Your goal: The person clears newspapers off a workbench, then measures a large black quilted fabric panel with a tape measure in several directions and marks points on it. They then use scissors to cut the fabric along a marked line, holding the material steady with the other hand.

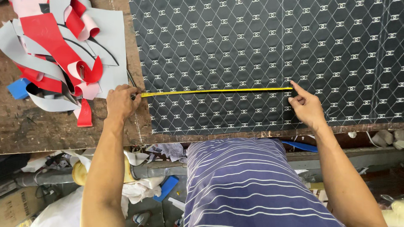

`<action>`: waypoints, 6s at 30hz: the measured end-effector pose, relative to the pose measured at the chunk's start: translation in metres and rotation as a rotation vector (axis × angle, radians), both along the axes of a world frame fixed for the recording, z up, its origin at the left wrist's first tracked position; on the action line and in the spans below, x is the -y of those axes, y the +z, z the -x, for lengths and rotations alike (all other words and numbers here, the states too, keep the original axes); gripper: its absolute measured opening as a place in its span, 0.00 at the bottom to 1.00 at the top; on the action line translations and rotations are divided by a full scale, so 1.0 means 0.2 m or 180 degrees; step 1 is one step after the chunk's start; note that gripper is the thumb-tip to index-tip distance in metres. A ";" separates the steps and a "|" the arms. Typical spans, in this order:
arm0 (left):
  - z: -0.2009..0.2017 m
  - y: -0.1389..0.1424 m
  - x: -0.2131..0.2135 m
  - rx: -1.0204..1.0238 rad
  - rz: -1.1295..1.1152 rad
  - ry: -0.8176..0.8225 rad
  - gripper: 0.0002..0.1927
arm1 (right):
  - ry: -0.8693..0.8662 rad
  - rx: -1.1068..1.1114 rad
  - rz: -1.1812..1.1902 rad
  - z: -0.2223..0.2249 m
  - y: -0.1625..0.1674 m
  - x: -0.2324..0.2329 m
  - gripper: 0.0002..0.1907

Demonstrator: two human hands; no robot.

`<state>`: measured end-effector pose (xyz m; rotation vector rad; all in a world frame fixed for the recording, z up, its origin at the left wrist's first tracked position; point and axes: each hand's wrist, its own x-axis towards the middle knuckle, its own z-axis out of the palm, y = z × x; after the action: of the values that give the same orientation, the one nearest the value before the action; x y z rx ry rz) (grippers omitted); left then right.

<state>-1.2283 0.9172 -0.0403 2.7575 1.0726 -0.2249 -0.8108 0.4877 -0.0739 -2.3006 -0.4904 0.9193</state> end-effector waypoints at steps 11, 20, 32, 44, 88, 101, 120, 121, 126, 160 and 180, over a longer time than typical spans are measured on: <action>0.00 -0.01 0.01 0.0054 -0.0055 -0.0045 0.11 | -0.0187 -0.0251 -0.0208 -0.01 0.01 -0.01 0.32; 0.02 -0.05 0.02 -0.0005 -0.0250 -0.0238 0.12 | -0.0307 -0.0457 -0.0475 -0.05 0.02 0.02 0.31; 0.04 -0.07 0.03 0.0020 -0.0208 -0.0196 0.12 | -0.0452 -0.0593 -0.0421 -0.05 0.06 0.03 0.30; 0.08 -0.04 0.09 0.0357 -0.0327 -0.0265 0.10 | -0.0405 -0.0281 -0.0340 -0.01 0.06 0.04 0.29; -1.60 -0.15 2.02 0.1423 0.6360 0.3148 0.17 | 0.0296 -0.0012 -0.1318 0.14 0.61 0.72 0.41; -2.42 -0.16 3.36 0.0337 0.6525 0.2208 0.23 | -0.0546 0.0334 -0.1323 -0.53 0.46 1.99 0.33; -3.48 -0.39 3.72 0.0680 0.6360 0.3482 0.26 | -0.3011 0.0182 -0.1338 -2.27 0.09 3.05 0.22; -3.51 -0.37 3.76 0.0627 0.6362 0.3618 0.27 | -0.2657 0.0643 -0.0979 -2.42 0.10 3.11 0.23; -3.68 -0.35 3.91 0.0701 0.6653 0.4091 0.27 | -0.1399 0.1172 0.0169 -3.10 0.26 3.35 0.29; -5.07 -0.39 5.20 0.3633 0.5626 0.4354 0.17 | 0.0464 0.1482 0.0391 -4.58 0.07 3.86 0.10; -5.11 -0.61 5.31 0.3757 0.4744 0.4154 0.13 | 0.0560 0.0838 -0.0224 -4.63 -0.14 3.78 0.33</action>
<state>-0.2057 -0.1450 -0.1615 0.3733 1.1620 0.5055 0.1159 -0.2681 -0.1022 -2.3529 -0.8348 0.6683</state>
